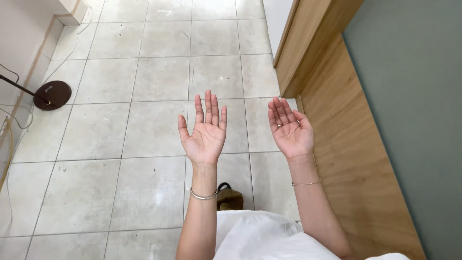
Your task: Organizing and inspecting decorative flower-shaped candles on a workbench and display shelf.
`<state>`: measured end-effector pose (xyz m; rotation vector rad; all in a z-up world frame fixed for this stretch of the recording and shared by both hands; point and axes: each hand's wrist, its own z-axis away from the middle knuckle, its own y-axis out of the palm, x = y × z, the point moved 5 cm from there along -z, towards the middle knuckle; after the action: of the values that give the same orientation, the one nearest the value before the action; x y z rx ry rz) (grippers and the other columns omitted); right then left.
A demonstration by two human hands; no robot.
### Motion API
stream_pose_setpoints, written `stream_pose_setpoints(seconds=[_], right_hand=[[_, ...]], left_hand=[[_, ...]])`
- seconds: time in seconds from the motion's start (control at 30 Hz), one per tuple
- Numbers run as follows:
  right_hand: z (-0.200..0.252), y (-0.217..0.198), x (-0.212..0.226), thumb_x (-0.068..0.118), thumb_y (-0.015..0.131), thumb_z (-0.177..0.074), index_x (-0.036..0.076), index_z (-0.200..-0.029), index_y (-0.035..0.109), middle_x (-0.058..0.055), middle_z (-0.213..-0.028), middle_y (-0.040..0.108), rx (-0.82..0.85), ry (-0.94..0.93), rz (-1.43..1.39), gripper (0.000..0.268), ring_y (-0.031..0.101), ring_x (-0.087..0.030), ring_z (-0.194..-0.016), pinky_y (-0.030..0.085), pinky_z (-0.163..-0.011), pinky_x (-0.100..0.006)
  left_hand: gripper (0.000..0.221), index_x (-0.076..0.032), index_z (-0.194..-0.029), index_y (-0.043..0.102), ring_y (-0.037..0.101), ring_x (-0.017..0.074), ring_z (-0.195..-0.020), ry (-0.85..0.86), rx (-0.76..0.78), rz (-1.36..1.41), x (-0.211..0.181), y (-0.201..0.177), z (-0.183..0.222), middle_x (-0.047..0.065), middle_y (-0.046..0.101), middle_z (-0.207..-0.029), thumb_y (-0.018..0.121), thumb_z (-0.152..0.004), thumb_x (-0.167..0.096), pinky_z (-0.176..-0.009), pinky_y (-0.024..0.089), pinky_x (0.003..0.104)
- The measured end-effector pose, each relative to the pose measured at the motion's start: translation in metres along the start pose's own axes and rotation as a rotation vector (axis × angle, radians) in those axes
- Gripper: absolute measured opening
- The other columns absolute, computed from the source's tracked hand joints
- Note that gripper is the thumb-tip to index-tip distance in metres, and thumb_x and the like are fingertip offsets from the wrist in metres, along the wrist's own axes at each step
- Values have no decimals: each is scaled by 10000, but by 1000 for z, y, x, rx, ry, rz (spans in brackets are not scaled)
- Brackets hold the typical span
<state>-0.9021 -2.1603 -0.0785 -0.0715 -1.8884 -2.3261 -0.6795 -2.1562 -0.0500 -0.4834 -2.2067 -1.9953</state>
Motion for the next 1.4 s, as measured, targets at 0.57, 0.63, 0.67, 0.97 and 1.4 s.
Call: stream_pose_setpoints(seconds=[0.57, 0.63, 0.67, 0.97, 1.4], right_hand=[[-364, 47, 30, 122, 420, -998, -116, -1330, 551, -257, -1401, 600, -76, -54, -9, 429, 562, -374, -1337, 479, -1147, -461], [-413, 58, 43, 124, 419, -991, -113, -1326, 552, -256, -1394, 601, -60, -46, -6, 431, 562, -374, -1332, 479, -1142, -463], [-437, 65, 50, 124, 423, -995, -106, -1322, 551, -255, -1393, 603, -73, -40, -6, 419, 561, -375, -1334, 480, -1143, -460], [-615, 121, 107, 114, 424, -1004, -100, -1323, 565, -253, -1392, 603, -87, -55, 29, 410, 560, -363, -1340, 486, -1143, -442], [-863, 135, 141, 111, 436, -1005, -96, -1343, 553, -264, -1408, 580, -128, -160, -44, 413, 548, -373, -1344, 482, -1137, -449]], left_hand=[[632, -72, -1530, 442, 403, 239, -1491, -3, -67, -14, -73, -56, -344, 116, 429, -1618, 515, -1018, -436, -1258, 256, 497], [643, -63, -1540, 431, 401, 233, -1493, -8, -47, -19, -70, -61, -394, 110, 426, -1622, 511, -1022, -434, -1261, 257, 499], [637, -63, -1539, 430, 398, 233, -1496, -6, -57, -9, -66, -62, -420, 109, 425, -1624, 508, -1026, -431, -1261, 257, 498], [606, -81, -1537, 432, 376, 246, -1511, -39, -60, -12, -27, -86, -624, 131, 399, -1639, 494, -1044, -429, -1271, 258, 481], [588, -85, -1517, 444, 365, 250, -1515, -191, -108, -8, -57, -142, -900, 139, 378, -1647, 452, -1050, -442, -1268, 255, 485]])
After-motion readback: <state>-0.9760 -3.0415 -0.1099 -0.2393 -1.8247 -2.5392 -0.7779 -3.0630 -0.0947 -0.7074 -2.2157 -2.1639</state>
